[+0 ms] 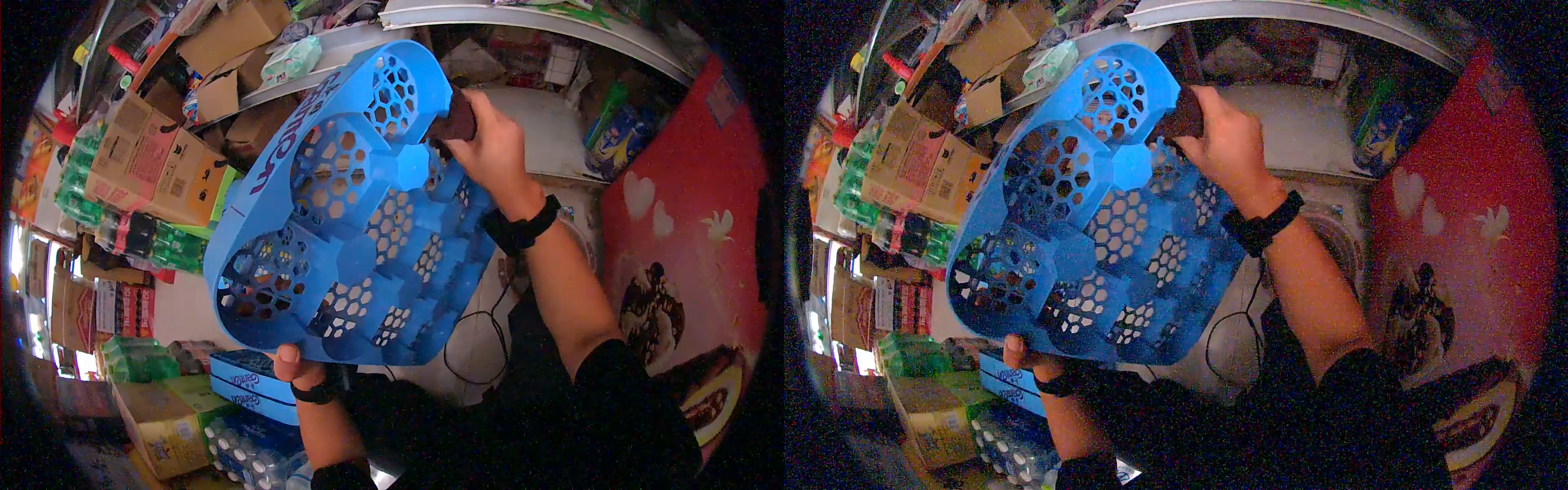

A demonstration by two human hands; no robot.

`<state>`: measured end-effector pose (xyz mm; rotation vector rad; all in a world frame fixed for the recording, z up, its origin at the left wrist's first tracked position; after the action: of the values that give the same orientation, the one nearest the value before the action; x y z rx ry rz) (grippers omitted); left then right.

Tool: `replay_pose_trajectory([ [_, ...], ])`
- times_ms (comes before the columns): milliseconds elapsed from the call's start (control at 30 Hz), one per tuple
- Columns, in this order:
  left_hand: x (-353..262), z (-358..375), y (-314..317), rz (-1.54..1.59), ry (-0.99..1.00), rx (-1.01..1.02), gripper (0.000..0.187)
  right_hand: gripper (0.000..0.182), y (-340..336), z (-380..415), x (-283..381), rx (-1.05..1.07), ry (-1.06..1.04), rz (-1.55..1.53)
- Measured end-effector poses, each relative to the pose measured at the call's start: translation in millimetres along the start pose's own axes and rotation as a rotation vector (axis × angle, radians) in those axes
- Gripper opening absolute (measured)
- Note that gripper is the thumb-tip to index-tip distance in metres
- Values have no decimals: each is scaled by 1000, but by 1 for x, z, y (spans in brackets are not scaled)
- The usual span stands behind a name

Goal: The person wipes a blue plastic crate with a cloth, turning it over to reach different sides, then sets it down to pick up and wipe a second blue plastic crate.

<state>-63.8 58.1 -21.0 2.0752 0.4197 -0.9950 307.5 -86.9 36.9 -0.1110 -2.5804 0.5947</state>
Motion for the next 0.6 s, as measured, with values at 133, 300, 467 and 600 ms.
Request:
replay_pose_trajectory([
  [133,-3,7,-14,69,-174,-36,96,58,2,0,-8,4,-108,-130],
  [300,4,13,-31,76,-172,46,98,47,5,0,-13,36,-17,-460],
  [467,9,16,-29,-45,-79,-41,101,38,12,-3,-2,32,280,-839],
  [600,8,5,2,-66,6,-42,102,33,21,-4,-3,-18,327,-748],
])
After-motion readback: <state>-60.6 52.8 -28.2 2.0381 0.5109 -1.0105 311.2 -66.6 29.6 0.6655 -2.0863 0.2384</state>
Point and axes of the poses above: each hand's wrist, its own z-axis away from the middle knuckle, its own y-axis out of the palm, x = y × z, the point moved 4 cm from there along -z, towards the middle knuckle, and after that the axes turned 3 degrees about -y, right-handed, at the moved point
